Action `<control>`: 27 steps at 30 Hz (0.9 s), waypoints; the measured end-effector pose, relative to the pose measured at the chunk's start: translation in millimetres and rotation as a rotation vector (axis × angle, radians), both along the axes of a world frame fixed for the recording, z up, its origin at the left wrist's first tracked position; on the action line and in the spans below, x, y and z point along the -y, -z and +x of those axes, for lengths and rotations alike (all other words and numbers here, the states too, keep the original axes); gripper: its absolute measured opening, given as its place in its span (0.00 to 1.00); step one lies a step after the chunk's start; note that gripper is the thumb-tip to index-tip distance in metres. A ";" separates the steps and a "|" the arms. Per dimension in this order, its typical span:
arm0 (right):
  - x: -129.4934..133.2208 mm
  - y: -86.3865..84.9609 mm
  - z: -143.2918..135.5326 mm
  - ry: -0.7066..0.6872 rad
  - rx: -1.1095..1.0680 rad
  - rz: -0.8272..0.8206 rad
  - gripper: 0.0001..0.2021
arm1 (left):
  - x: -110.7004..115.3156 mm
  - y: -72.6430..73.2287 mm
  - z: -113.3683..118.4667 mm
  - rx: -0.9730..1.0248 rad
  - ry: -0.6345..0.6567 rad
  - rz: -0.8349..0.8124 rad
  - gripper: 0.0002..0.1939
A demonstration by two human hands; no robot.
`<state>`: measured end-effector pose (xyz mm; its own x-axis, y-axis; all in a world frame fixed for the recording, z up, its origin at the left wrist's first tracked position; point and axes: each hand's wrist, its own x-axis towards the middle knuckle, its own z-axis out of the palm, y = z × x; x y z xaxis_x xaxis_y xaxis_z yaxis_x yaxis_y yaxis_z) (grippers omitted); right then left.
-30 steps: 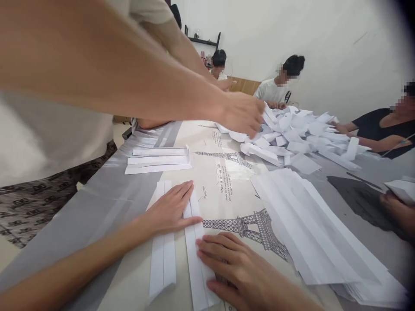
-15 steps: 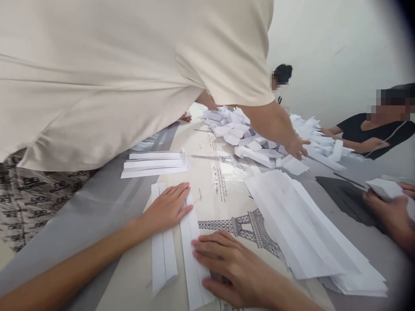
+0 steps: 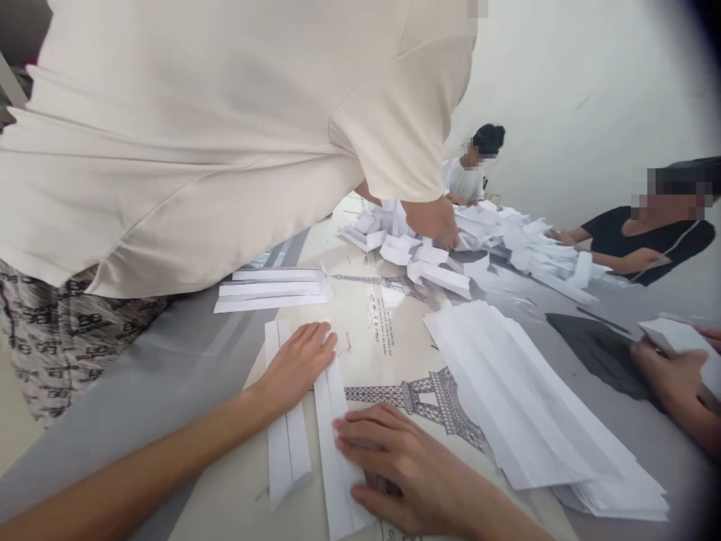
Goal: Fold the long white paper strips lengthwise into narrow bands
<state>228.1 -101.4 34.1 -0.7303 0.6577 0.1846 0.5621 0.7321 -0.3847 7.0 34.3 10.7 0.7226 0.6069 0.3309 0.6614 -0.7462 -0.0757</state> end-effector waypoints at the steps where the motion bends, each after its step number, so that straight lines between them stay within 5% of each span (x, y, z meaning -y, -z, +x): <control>1: -0.1 0.4 0.2 0.000 0.001 -0.006 0.18 | 2.5 -1.0 0.8 -0.032 0.007 -0.004 0.12; 6: -0.5 2.1 1.3 0.004 0.006 -0.009 0.19 | 11.7 3.5 -4.9 -0.066 0.070 -0.018 0.13; 11: -1.9 1.8 1.7 -0.007 0.003 0.001 0.19 | 21.3 9.3 -14.2 -0.019 0.103 -0.109 0.34; 16: -4.1 0.7 2.0 0.009 0.010 0.001 0.22 | 16.6 4.9 -14.2 -0.063 0.124 -0.293 0.42; 27: -1.2 -0.7 10.8 -0.045 0.136 -0.019 0.38 | 15.5 1.8 -11.4 -0.055 0.069 -0.382 0.43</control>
